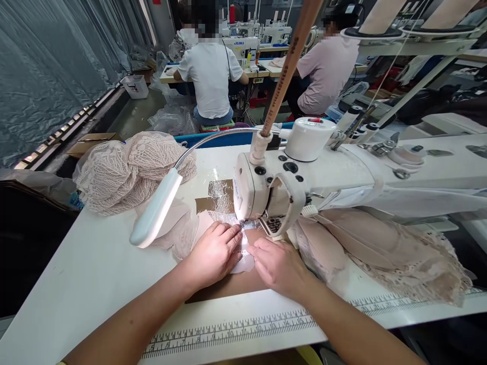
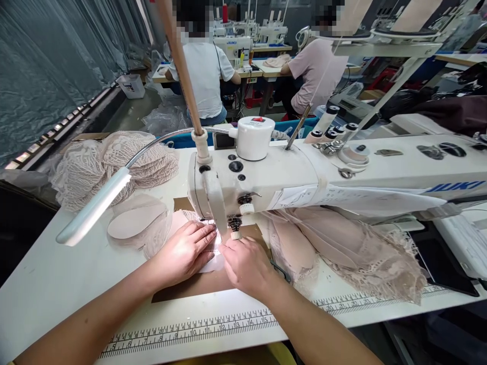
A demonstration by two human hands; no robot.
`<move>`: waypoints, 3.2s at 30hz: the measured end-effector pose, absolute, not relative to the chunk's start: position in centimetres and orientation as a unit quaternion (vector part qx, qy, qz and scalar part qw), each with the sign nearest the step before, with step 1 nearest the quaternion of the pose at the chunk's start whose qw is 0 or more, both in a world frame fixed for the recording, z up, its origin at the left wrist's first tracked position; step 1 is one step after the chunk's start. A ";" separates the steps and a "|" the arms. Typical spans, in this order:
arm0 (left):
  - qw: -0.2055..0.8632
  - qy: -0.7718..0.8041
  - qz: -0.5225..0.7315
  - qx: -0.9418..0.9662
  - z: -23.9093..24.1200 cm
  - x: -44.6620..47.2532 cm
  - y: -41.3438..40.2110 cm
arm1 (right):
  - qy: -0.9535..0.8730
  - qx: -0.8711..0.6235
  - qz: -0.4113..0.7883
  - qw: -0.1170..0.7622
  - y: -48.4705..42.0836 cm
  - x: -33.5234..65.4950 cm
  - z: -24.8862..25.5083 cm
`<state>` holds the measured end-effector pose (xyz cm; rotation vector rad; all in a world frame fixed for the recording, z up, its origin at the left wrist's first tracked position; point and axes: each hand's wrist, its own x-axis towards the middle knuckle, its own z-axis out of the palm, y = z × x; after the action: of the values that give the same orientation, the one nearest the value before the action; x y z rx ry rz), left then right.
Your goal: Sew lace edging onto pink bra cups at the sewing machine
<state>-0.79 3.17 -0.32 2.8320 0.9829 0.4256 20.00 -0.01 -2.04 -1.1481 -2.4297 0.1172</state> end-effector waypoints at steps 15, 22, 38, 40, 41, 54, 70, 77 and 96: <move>0.018 0.297 0.123 0.947 -0.3 -1.2 4.1 | -0.882 -0.426 -0.011 0.200 0.1 19.7 -2.5; 0.029 0.306 0.119 0.944 -0.7 -1.3 4.0 | -0.885 -0.419 0.001 0.203 0.0 19.8 -2.1; 0.064 0.368 0.122 0.919 -0.1 -1.5 4.9 | -0.883 -0.439 0.014 0.166 0.3 19.4 -1.6; 0.064 0.373 0.121 0.917 -0.2 -1.5 4.9 | -0.883 -0.437 0.007 0.168 0.3 19.4 -1.7; 0.064 0.374 0.123 0.917 -0.2 -1.5 4.9 | -0.883 -0.437 0.005 0.169 0.3 19.4 -1.7; 0.069 0.391 0.148 0.906 -1.2 -2.0 5.0 | -0.884 -0.431 0.005 0.182 0.5 19.3 -1.8; 0.074 0.411 0.132 0.899 -1.0 -2.3 5.1 | -0.880 -0.440 0.001 0.179 0.4 19.1 -2.1; 0.097 0.427 0.111 0.892 1.6 -3.4 4.0 | -0.878 -0.436 0.055 0.189 0.2 18.7 -1.4; 0.208 0.409 0.140 0.878 0.7 -4.1 4.7 | -0.879 -0.388 0.171 0.220 -0.2 18.3 -0.5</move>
<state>-4.10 4.68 0.68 2.4431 1.1376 0.3902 18.25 -0.16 -0.46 -1.0720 -2.4293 0.4741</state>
